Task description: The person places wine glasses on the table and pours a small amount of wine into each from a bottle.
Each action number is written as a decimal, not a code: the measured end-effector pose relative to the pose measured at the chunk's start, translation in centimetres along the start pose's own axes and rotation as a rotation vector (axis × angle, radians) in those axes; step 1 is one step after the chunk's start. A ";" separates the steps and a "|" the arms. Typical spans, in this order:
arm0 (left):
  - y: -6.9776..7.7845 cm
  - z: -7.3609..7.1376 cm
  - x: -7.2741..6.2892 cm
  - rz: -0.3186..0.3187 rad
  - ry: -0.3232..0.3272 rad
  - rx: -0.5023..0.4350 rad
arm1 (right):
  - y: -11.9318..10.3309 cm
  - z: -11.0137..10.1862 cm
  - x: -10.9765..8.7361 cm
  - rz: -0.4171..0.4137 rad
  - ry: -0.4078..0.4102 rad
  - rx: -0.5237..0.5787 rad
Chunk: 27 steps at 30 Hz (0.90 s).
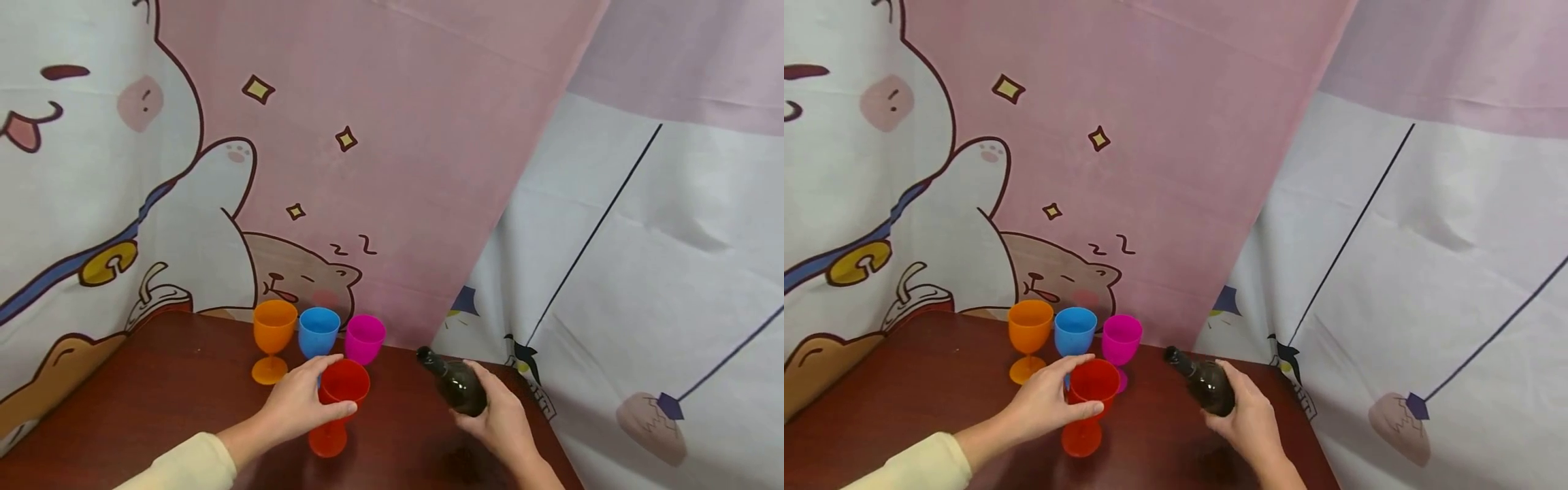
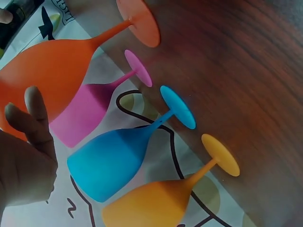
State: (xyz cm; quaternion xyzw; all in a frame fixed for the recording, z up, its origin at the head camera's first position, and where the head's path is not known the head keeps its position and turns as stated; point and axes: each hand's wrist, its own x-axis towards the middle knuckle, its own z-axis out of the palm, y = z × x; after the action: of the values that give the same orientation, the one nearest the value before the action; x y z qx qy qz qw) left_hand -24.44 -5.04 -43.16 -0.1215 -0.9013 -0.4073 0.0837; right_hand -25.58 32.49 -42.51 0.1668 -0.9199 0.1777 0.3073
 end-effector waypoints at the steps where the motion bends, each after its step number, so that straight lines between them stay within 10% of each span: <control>1: -0.1 0.0 0.0 -0.002 -0.005 -0.019 | -0.5 0.0 0.4 -0.063 0.008 -0.039; 12: -0.7 -0.6 -0.1 -0.009 -0.060 -0.118 | -3.9 0.0 3.5 -0.407 0.048 -0.285; 27: -0.6 -0.5 -0.2 -0.037 -0.062 -0.155 | -5.0 -1.1 4.6 -0.426 0.020 -0.411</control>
State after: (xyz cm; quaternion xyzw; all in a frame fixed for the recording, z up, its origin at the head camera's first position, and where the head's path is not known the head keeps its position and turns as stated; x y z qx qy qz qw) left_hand -24.34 -5.85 -43.29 -0.1235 -0.8714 -0.4733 0.0384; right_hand -26.38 27.62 -37.71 0.2884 -0.8779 -0.0792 0.3740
